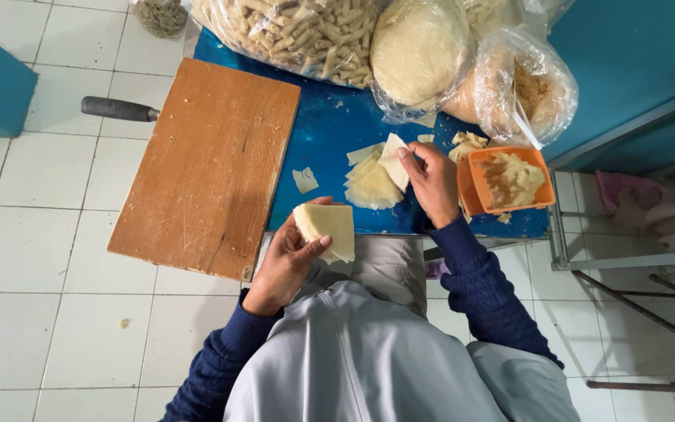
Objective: The person sits at a small blue table and tears thin dough sheets into pieces, stacking the pieces on the table. They scoop filling from an orange container with a spoon onto a dough piece, fold the dough around the filling, and place the filled item aside. Later they stack round dough pieces on the table.
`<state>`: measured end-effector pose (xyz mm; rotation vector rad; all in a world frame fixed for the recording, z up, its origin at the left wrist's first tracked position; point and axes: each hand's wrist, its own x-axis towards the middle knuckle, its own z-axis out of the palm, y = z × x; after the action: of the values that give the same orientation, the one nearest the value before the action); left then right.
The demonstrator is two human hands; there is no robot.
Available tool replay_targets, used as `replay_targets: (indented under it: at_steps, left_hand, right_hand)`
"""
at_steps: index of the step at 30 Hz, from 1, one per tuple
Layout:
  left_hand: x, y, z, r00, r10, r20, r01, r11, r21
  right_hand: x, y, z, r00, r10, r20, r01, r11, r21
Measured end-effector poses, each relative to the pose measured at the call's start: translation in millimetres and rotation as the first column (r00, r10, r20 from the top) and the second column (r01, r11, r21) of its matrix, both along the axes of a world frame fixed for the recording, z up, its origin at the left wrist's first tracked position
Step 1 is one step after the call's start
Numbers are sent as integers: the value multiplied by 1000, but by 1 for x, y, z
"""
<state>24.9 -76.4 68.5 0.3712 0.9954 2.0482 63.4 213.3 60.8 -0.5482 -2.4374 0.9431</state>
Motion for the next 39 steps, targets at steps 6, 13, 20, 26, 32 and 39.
replay_targets:
  at_steps: [6, 13, 20, 26, 32, 39]
  left_hand:
    - [-1, 1, -4, 1000, 15, 7, -15, 1000, 1]
    - [1, 2, -9, 998, 53, 16, -53, 999, 9]
    - [2, 5, -10, 997, 74, -6, -74, 997, -4]
    - [4, 19, -15, 992, 104, -75, -104, 995, 2]
    - [2, 34, -16, 990, 93, -105, -89, 995, 47]
    - [3, 35, -11, 989, 86, -120, -88, 996, -10]
  right_hand:
    - [11, -31, 19, 967, 188, -171, -128, 942, 309]
    - [42, -72, -1, 953, 292, -82, -203, 814, 544]
    - [44, -81, 4, 950, 282, -130, -179, 839, 514]
    - [54, -89, 43, 943, 289, -164, -297, 955, -22]
    - [53, -104, 46, 926, 354, -134, -356, 934, 8]
    - [52, -88, 39, 928, 354, -115, -366, 809, -460]
